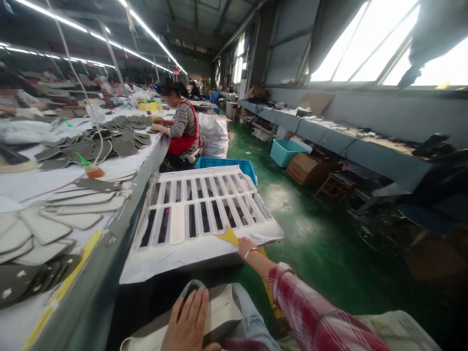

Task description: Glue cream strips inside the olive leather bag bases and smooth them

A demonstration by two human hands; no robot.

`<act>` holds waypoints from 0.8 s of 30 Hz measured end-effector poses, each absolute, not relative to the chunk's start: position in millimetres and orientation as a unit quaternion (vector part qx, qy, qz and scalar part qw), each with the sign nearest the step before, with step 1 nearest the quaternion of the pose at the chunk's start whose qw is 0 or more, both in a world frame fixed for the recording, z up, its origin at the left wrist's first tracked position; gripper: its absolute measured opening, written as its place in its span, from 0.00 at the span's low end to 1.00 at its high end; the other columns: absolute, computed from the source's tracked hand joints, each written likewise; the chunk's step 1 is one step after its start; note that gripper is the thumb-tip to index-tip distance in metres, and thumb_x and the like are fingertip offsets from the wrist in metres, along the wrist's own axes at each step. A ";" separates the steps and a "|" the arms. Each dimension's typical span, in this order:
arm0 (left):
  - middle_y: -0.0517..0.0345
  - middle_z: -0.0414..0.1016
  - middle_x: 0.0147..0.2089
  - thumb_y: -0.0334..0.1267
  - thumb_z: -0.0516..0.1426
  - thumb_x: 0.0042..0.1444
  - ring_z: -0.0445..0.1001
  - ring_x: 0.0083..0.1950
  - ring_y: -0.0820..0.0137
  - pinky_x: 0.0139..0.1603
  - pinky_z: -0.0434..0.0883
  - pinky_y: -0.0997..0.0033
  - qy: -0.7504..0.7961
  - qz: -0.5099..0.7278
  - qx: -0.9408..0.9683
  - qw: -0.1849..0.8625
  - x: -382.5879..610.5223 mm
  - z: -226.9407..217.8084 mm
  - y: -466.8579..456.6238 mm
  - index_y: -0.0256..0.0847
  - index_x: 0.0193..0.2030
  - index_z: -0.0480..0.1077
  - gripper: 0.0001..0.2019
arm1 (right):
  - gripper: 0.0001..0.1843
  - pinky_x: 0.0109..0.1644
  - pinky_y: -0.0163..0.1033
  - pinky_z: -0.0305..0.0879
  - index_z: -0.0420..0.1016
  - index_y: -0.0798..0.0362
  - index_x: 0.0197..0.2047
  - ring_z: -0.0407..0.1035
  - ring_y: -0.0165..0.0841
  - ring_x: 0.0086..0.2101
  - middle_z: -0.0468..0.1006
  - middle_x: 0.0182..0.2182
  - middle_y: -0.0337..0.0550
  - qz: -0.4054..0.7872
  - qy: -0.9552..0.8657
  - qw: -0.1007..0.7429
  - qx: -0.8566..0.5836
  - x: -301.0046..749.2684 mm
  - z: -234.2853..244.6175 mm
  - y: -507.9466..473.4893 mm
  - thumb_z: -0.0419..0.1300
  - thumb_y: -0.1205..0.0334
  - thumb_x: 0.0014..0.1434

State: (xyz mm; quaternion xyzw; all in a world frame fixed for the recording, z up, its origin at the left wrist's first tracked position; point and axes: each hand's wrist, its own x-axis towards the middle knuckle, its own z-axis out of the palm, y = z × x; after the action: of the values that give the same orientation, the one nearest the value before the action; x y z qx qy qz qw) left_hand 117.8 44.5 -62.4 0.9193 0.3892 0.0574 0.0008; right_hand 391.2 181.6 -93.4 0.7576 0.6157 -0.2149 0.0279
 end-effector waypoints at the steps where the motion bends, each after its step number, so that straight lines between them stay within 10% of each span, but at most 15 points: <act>1: 0.47 0.58 0.62 0.58 0.50 0.49 0.59 0.59 0.55 0.57 0.50 0.56 0.395 0.043 0.918 0.012 119.3 -60.4 44.4 0.38 0.63 0.52 0.38 | 0.15 0.49 0.50 0.62 0.66 0.57 0.48 0.63 0.39 0.48 0.67 0.48 0.47 -0.213 0.617 0.054 0.756 389.4 -98.9 188.3 0.56 0.62 0.57; 19: 0.46 0.63 0.57 0.59 0.51 0.49 0.60 0.55 0.56 0.55 0.53 0.54 0.493 -0.035 0.864 0.099 150.4 -15.0 42.9 0.38 0.63 0.52 0.38 | 0.26 0.47 0.59 0.59 0.54 0.66 0.58 0.62 0.51 0.48 0.64 0.49 0.67 -0.191 0.592 0.128 0.772 380.7 -130.6 223.4 0.53 0.65 0.59; 24: 0.48 0.64 0.56 0.53 0.50 0.53 0.62 0.53 0.58 0.53 0.55 0.55 0.501 -0.041 0.859 0.094 153.9 -14.9 43.4 0.42 0.63 0.51 0.32 | 0.21 0.50 0.53 0.60 0.59 0.56 0.56 0.63 0.40 0.48 0.64 0.51 0.50 -0.268 0.608 0.100 0.741 382.6 -114.9 228.3 0.53 0.59 0.60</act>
State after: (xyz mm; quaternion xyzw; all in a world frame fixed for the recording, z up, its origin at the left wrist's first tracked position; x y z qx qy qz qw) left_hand 153.9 43.4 -14.9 0.8592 0.5012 -0.0412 0.0939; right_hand 382.6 228.3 -114.9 0.7407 0.6079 -0.2679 0.1001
